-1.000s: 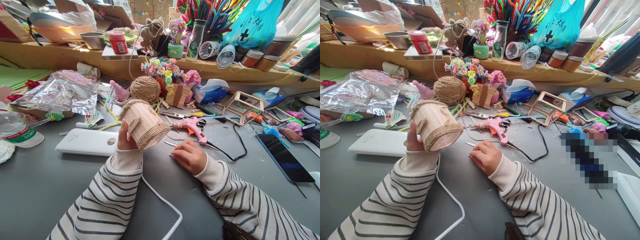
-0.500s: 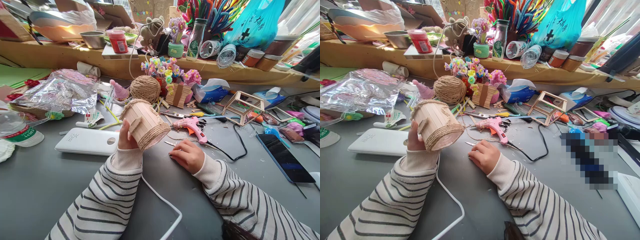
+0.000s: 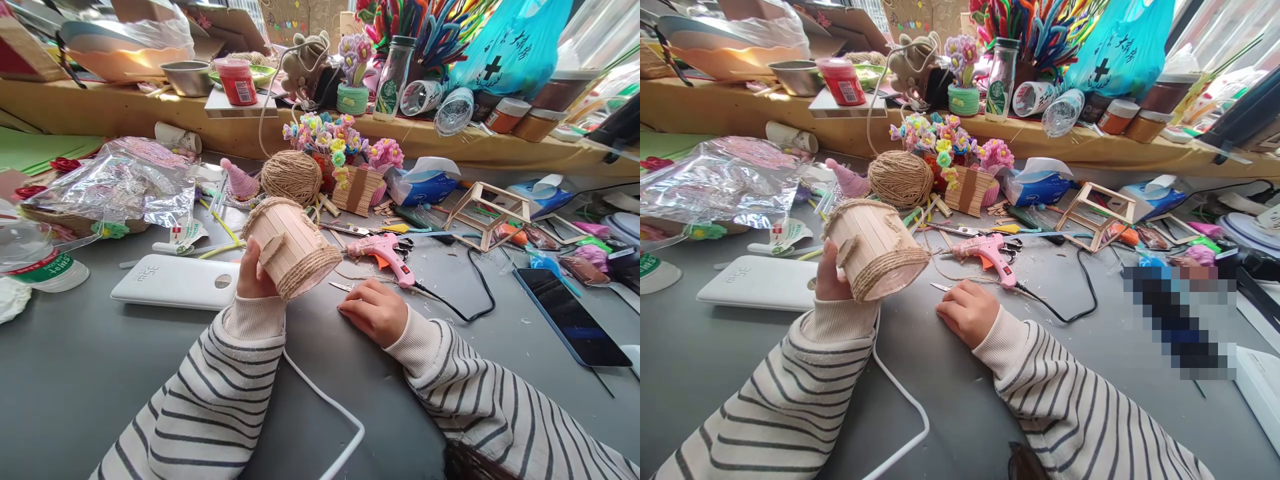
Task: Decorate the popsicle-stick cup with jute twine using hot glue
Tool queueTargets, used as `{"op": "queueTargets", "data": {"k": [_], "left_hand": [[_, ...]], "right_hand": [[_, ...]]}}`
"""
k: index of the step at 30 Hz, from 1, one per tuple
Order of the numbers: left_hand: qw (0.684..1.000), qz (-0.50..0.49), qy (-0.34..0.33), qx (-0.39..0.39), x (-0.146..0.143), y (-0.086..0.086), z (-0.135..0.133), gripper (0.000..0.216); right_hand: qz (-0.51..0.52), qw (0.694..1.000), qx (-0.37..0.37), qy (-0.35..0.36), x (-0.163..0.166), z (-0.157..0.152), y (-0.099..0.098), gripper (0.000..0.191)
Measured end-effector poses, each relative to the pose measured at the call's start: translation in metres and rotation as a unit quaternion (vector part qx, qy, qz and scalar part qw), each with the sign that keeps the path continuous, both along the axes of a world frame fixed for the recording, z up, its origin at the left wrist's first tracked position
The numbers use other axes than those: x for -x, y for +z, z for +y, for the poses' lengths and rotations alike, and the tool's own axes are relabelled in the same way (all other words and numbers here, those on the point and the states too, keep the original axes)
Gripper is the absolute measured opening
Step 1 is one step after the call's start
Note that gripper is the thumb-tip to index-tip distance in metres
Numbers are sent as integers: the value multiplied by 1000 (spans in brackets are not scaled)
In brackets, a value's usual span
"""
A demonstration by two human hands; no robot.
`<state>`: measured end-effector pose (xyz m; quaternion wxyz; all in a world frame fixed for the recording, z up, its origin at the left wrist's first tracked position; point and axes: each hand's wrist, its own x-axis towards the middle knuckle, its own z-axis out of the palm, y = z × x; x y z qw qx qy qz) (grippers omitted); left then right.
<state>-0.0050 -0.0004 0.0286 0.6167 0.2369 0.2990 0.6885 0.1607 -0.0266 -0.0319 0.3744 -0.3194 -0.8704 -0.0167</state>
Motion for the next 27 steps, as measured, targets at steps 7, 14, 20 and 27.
{"op": "queueTargets", "data": {"k": [7, 14, 20, 27], "left_hand": [[1000, 21, 4, -7, 1, -4, 2, 38], [999, 41, 10, 3, 2, -4, 2, 39], [999, 54, 5, -3, 1, -4, 3, 40], [998, 55, 6, 2, 0, -2, 0, 41]], "right_hand": [[-1, 1000, -2, -1, 0, 0, 2, 9], [2, 1000, 5, -14, -3, -1, 4, 8], [-1, 1000, 4, -14, -1, -1, 2, 9], [-8, 1000, -3, -8, 2, 2, 0, 10]]}}
